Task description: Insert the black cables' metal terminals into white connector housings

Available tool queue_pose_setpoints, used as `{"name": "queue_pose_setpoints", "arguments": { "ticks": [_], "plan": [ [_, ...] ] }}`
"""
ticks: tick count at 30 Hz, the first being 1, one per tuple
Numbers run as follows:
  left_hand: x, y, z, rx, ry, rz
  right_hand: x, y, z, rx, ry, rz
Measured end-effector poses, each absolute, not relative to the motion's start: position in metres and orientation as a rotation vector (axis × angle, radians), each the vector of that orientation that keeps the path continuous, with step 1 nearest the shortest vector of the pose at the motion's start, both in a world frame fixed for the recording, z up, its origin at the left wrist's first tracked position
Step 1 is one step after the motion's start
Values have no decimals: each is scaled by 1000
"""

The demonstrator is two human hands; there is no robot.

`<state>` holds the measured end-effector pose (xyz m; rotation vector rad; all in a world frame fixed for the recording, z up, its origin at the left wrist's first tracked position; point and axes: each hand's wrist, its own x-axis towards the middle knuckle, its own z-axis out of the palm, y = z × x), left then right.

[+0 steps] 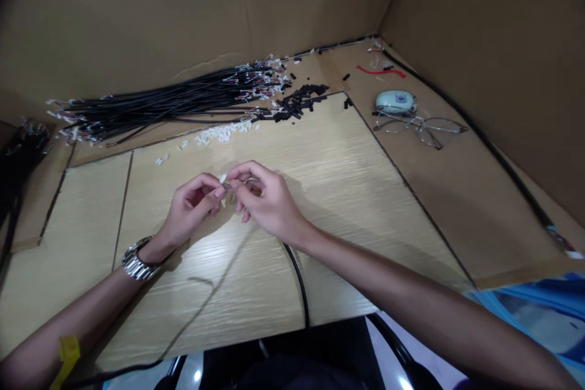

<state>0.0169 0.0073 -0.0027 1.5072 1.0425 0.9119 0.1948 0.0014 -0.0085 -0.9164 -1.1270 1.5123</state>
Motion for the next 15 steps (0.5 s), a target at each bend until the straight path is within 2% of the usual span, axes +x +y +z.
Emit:
{"name": "queue_pose_setpoints", "arguments": {
  "ticks": [15],
  "plan": [
    [17, 8, -6, 1424, 1052, 946, 196, 3, -1, -921, -996, 1638]
  ]
}}
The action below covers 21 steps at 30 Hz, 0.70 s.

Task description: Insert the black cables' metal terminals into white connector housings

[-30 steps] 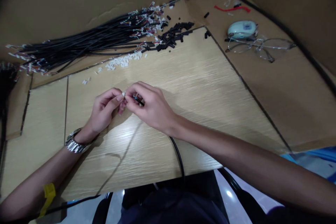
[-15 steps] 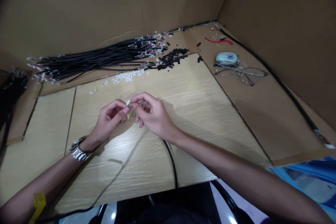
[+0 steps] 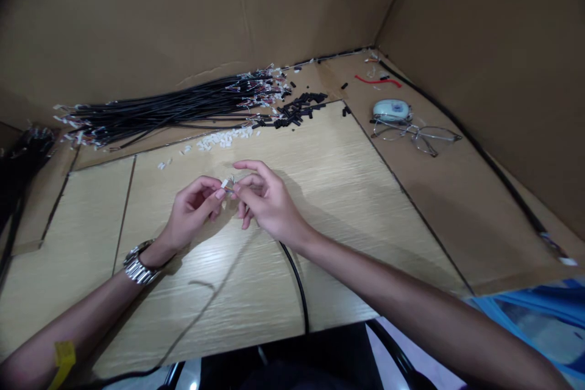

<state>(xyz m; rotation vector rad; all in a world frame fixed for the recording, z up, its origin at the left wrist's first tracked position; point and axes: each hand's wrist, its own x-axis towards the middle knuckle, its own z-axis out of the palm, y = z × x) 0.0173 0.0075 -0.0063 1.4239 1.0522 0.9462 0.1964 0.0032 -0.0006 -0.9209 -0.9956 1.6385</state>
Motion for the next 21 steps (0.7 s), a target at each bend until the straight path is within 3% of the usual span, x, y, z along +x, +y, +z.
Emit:
{"name": "queue_pose_setpoints", "arguments": {
  "ticks": [6, 21],
  "plan": [
    [17, 8, -8, 1438, 1075, 938, 197, 5, -1, -972, -925, 1795],
    [19, 7, -6, 1436, 1117, 881, 198, 7, -1, -936, -926, 1831]
  ]
}}
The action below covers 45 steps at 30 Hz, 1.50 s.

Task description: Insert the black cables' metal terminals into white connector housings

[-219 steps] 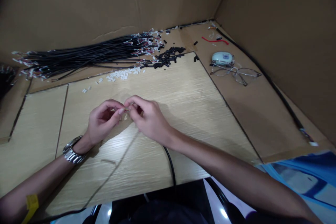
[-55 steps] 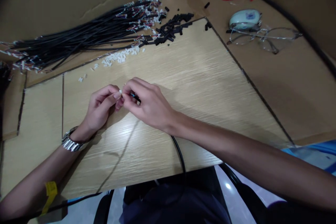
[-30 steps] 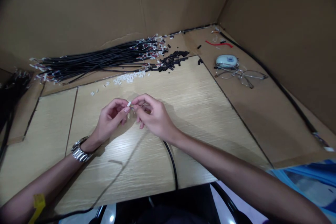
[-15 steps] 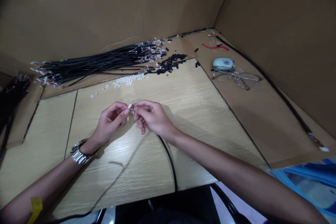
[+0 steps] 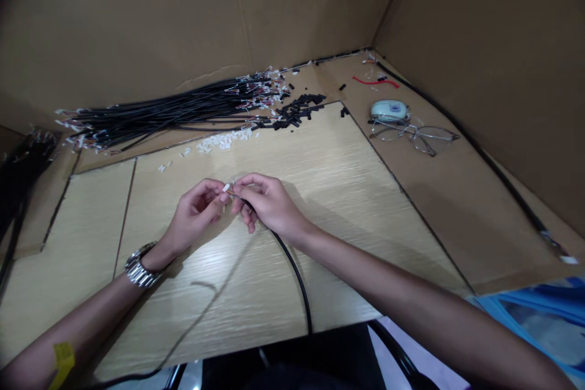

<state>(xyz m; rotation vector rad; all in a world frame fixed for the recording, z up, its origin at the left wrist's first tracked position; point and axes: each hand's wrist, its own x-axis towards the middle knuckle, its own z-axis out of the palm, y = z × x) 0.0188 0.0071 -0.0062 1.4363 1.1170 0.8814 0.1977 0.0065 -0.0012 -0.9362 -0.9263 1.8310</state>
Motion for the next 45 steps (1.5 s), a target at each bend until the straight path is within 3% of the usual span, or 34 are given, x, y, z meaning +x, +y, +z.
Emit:
{"name": "queue_pose_setpoints", "arguments": {
  "ticks": [6, 19, 22, 27, 30, 45],
  "plan": [
    [16, 9, -5, 1414, 1083, 881, 199, 6, 2, -931, -916, 1897],
    [17, 7, 1, 1482, 1022, 889, 199, 4, -7, -951, -1093, 1611],
    [15, 8, 0, 1411, 1037, 912, 198, 0, -8, -1005, -1324, 1397],
    [11, 14, -6, 1210, 1025, 957, 199, -4, -7, -967, -1827, 768],
    [9, 16, -7, 1199, 994, 937, 198, -4, -7, -921, -1907, 617],
    [5, 22, 6, 1174, 939, 716, 202, -1, -9, -895, -1914, 666]
  ]
}}
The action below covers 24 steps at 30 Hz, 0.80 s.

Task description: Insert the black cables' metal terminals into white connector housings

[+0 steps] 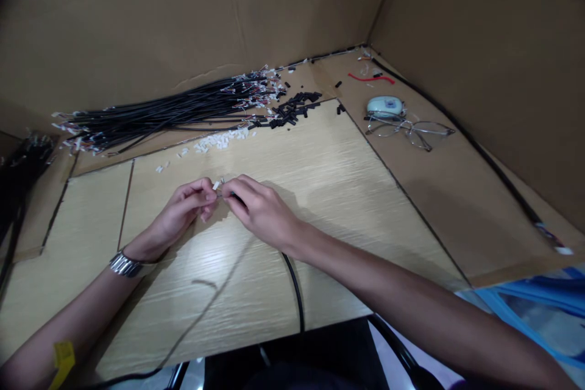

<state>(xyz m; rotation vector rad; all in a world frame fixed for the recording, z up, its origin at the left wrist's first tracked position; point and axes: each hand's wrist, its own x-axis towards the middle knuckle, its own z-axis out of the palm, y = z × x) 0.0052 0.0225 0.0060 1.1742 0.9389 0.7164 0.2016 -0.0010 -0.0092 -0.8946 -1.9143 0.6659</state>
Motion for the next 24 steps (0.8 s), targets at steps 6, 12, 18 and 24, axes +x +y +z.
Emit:
{"name": "queue_pose_setpoints", "arguments": {
  "ticks": [6, 12, 18, 24],
  "plan": [
    [4, 22, 7, 1173, 943, 707, 201, 2, -8, -918, -1860, 797],
    [2, 23, 8, 1160, 910, 701, 200, 1, -4, -956, -1845, 887],
    [0, 24, 8, 1098, 877, 698, 198, -3, 1, -956, -1528, 1488],
    [-1, 19, -3, 1286, 867, 846, 198, -4, -2, -963, -1358, 1632]
  ]
}}
